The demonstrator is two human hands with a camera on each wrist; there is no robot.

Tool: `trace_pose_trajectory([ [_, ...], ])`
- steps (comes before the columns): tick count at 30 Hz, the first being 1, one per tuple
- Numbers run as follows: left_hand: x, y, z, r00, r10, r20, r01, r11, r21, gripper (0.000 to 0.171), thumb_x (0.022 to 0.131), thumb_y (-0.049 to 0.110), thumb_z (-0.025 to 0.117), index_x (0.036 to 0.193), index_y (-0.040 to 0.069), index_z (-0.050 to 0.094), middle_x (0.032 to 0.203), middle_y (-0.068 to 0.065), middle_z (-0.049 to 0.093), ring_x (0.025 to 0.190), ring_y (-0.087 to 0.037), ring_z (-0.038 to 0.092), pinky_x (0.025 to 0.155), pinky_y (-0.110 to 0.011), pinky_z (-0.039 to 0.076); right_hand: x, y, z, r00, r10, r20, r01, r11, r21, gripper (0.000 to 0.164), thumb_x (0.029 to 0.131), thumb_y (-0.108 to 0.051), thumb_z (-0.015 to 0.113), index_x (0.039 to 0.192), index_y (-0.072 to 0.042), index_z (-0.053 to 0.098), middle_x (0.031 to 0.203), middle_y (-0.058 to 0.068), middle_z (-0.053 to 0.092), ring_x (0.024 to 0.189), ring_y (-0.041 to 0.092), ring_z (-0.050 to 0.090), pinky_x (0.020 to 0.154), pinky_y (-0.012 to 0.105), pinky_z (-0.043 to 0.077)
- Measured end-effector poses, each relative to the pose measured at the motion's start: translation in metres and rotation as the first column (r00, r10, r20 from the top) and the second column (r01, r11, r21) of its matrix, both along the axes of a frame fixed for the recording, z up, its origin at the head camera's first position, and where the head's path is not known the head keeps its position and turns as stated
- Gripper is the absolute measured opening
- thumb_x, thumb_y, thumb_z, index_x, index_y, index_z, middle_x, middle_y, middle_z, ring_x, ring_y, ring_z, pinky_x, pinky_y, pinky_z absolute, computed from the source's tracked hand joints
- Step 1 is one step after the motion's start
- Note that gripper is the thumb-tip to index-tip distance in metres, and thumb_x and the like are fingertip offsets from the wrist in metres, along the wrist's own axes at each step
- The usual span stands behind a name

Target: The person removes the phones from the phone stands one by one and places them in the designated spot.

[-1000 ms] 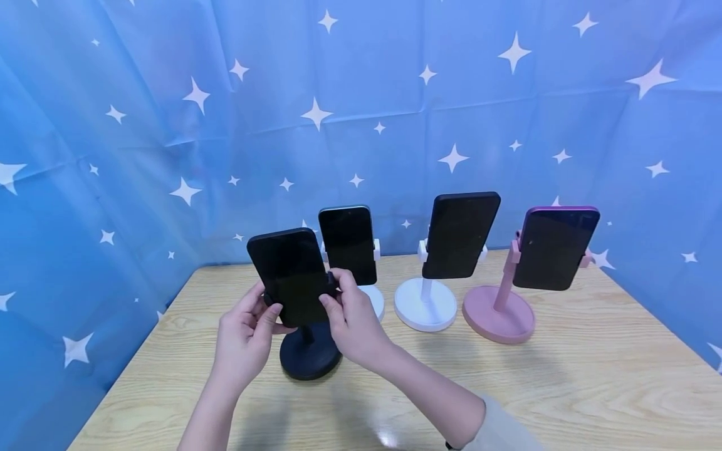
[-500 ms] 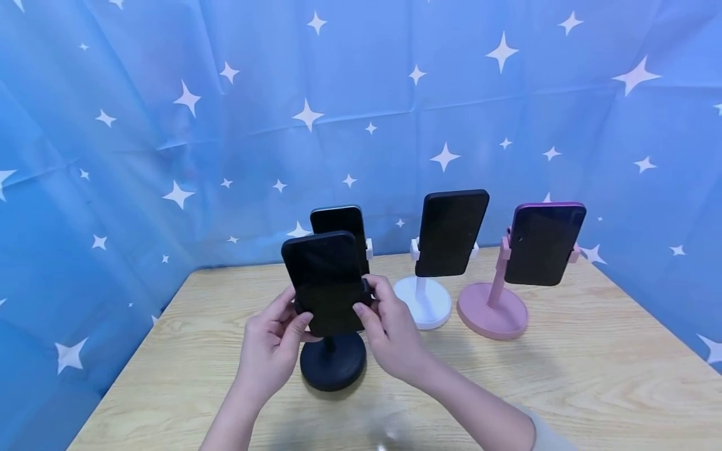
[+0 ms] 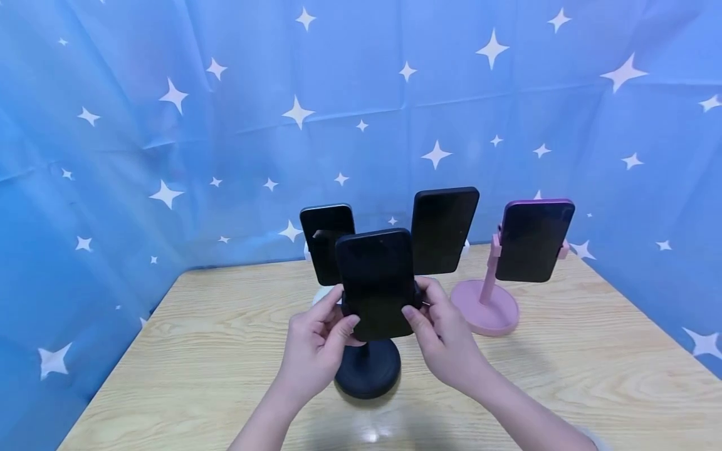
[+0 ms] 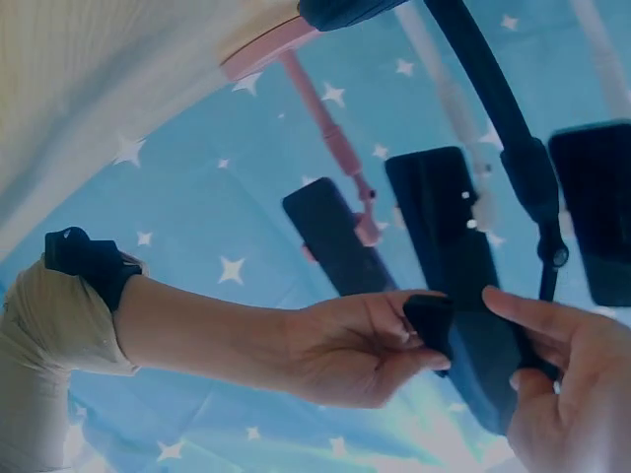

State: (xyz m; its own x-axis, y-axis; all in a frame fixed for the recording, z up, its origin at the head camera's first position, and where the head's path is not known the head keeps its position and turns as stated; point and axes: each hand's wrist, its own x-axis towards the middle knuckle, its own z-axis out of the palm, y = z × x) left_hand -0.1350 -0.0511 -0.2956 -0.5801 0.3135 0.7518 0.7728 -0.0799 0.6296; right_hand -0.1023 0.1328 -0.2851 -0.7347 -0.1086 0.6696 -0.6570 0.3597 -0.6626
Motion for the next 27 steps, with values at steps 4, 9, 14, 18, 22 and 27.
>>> trace_pose_trajectory([
  [4, 0.001, 0.009, -0.002, 0.999, -0.039, 0.012, 0.039, 0.999, -0.001, 0.041, 0.082, -0.013, 0.056, 0.123, -0.016, 0.046, 0.076, -0.023, 0.064, 0.061, -0.025, 0.065, 0.051, -0.026, 0.053, 0.006, 0.01, -0.001, 0.999, -0.012, 0.03, 0.012, 1.0, -0.013, 0.027, 0.088, 0.012, 0.046, 0.114, 0.006, 0.045, 0.099, 0.012, 0.054, 0.077, 0.01, 0.05, 0.059, 0.021, 0.041],
  [9, 0.001, 0.017, -0.006, 0.994, -0.1, 0.048, 0.1, 0.995, 0.009, 0.043, 0.082, -0.015, 0.055, 0.123, -0.018, 0.044, 0.081, -0.028, 0.064, 0.063, -0.029, 0.066, 0.052, -0.028, 0.053, 0.009, 0.02, -0.005, 0.999, -0.013, 0.045, 0.014, 1.0, -0.016, 0.028, 0.088, 0.013, 0.044, 0.115, 0.008, 0.044, 0.103, 0.015, 0.056, 0.083, 0.007, 0.052, 0.066, 0.017, 0.043],
  [14, 0.001, 0.022, -0.011, 0.99, -0.132, 0.049, 0.132, 0.991, 0.014, 0.044, 0.081, -0.016, 0.055, 0.122, -0.02, 0.043, 0.081, -0.029, 0.064, 0.063, -0.031, 0.065, 0.053, -0.029, 0.053, 0.011, 0.026, -0.01, 0.999, 0.003, 0.032, -0.002, 1.0, -0.031, 0.026, 0.087, 0.015, 0.044, 0.113, 0.009, 0.045, 0.101, 0.015, 0.055, 0.087, 0.004, 0.055, 0.074, 0.013, 0.045],
  [18, 0.003, 0.024, -0.013, 0.986, -0.154, 0.06, 0.153, 0.988, 0.019, 0.043, 0.081, -0.015, 0.055, 0.122, -0.019, 0.043, 0.086, -0.03, 0.064, 0.068, -0.033, 0.066, 0.054, -0.029, 0.054, 0.012, 0.03, -0.013, 0.999, 0.033, 0.03, -0.031, 0.998, -0.046, 0.027, 0.087, 0.015, 0.043, 0.113, 0.008, 0.046, 0.103, 0.007, 0.054, 0.091, 0.003, 0.057, 0.078, 0.013, 0.046],
  [22, 0.005, 0.027, -0.014, 0.985, -0.164, 0.061, 0.163, 0.987, 0.011, 0.042, 0.082, -0.014, 0.056, 0.122, -0.018, 0.044, 0.088, -0.03, 0.064, 0.07, -0.032, 0.066, 0.055, -0.028, 0.054, 0.013, 0.035, -0.017, 0.998, 0.064, 0.015, -0.062, 0.995, -0.075, 0.028, 0.086, 0.018, 0.043, 0.112, 0.008, 0.046, 0.102, -0.003, 0.055, 0.089, 0.003, 0.057, 0.076, 0.013, 0.045],
  [27, 0.007, 0.029, -0.014, 0.983, -0.165, 0.079, 0.167, 0.986, -0.014, 0.04, 0.084, -0.01, 0.056, 0.123, -0.013, 0.047, 0.096, -0.027, 0.064, 0.078, -0.03, 0.067, 0.057, -0.028, 0.054, 0.014, 0.039, -0.023, 0.994, 0.113, -0.003, -0.113, 0.986, -0.121, 0.03, 0.084, 0.021, 0.042, 0.11, 0.008, 0.046, 0.099, -0.003, 0.055, 0.08, 0.006, 0.054, 0.064, 0.016, 0.042],
])
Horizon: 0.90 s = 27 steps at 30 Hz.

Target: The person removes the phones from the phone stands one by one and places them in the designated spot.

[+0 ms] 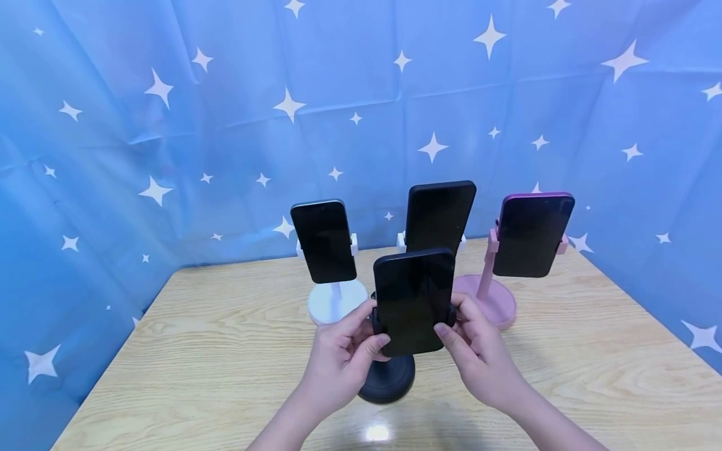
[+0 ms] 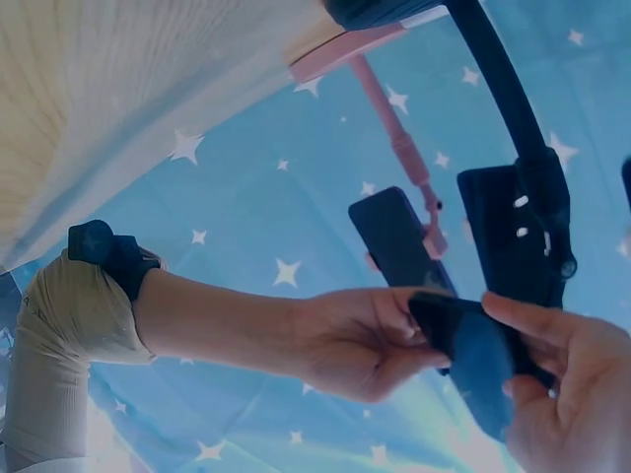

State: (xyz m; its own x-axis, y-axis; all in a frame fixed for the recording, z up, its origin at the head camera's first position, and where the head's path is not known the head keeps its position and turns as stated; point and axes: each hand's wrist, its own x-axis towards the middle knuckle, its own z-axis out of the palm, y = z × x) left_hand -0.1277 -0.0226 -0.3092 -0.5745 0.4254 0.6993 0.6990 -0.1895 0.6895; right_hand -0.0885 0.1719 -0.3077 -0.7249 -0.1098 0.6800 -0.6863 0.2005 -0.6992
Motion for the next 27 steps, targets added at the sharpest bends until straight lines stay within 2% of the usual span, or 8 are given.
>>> trace_pose_trajectory([
  [6, 0.001, 0.003, 0.0, 1.0, 0.001, -0.018, -0.001, 1.0, -0.011, 0.037, 0.085, -0.011, 0.055, 0.121, -0.012, 0.049, 0.097, -0.026, 0.064, 0.081, -0.029, 0.067, 0.058, -0.027, 0.054, 0.001, 0.002, -0.003, 0.999, 0.045, -0.011, -0.045, 0.998, -0.044, 0.032, 0.083, 0.023, 0.04, 0.11, 0.008, 0.044, 0.097, -0.001, 0.054, 0.074, 0.01, 0.05, 0.057, 0.021, 0.037],
  [13, 0.001, 0.002, -0.001, 1.0, -0.006, -0.016, 0.005, 1.0, -0.03, 0.035, 0.085, -0.011, 0.055, 0.119, -0.009, 0.05, 0.095, -0.024, 0.065, 0.079, -0.027, 0.067, 0.058, -0.027, 0.054, 0.0, 0.004, -0.007, 0.998, 0.063, -0.025, -0.064, 0.996, -0.06, 0.042, 0.082, 0.025, 0.039, 0.113, -0.002, 0.047, 0.099, 0.0, 0.055, 0.076, 0.01, 0.052, 0.06, 0.02, 0.039],
  [17, -0.001, -0.002, 0.003, 1.0, -0.008, 0.013, 0.009, 0.996, -0.093, 0.035, 0.084, -0.009, 0.057, 0.118, -0.006, 0.051, 0.091, -0.021, 0.066, 0.076, -0.024, 0.067, 0.059, -0.027, 0.054, 0.001, 0.006, -0.008, 0.997, 0.074, -0.013, -0.074, 0.996, -0.052, 0.042, 0.083, 0.024, 0.039, 0.114, -0.003, 0.046, 0.099, 0.0, 0.055, 0.076, 0.011, 0.051, 0.059, 0.021, 0.039],
  [23, -0.003, -0.007, 0.011, 0.995, -0.005, 0.1, 0.025, 0.978, -0.208, 0.032, 0.085, 0.0, 0.061, 0.116, -0.001, 0.055, 0.09, -0.015, 0.067, 0.077, -0.018, 0.066, 0.063, -0.027, 0.054, 0.003, 0.011, -0.008, 0.995, 0.1, 0.008, -0.1, 0.994, -0.04, 0.041, 0.084, 0.022, 0.04, 0.116, -0.002, 0.046, 0.101, 0.001, 0.053, 0.081, 0.011, 0.051, 0.063, 0.019, 0.042],
  [26, -0.004, -0.008, 0.016, 0.995, 0.048, 0.086, -0.025, 0.969, -0.245, 0.033, 0.08, 0.007, 0.069, 0.112, 0.004, 0.06, 0.091, -0.007, 0.063, 0.078, -0.013, 0.062, 0.067, -0.027, 0.054, 0.004, 0.014, -0.003, 0.995, 0.102, -0.002, -0.102, 0.995, -0.005, 0.039, 0.084, 0.021, 0.041, 0.117, -0.001, 0.044, 0.096, 0.0, 0.049, 0.081, 0.01, 0.049, 0.064, 0.017, 0.041],
  [27, -0.005, -0.008, 0.018, 0.995, 0.067, 0.075, -0.046, 0.965, -0.256, 0.036, 0.077, 0.01, 0.072, 0.111, 0.006, 0.061, 0.093, -0.005, 0.06, 0.082, -0.013, 0.059, 0.07, -0.028, 0.054, 0.005, 0.015, 0.0, 0.997, 0.079, -0.017, -0.079, 0.997, 0.011, 0.04, 0.085, 0.02, 0.042, 0.118, -0.002, 0.043, 0.096, 0.0, 0.048, 0.083, 0.009, 0.048, 0.067, 0.016, 0.042],
])
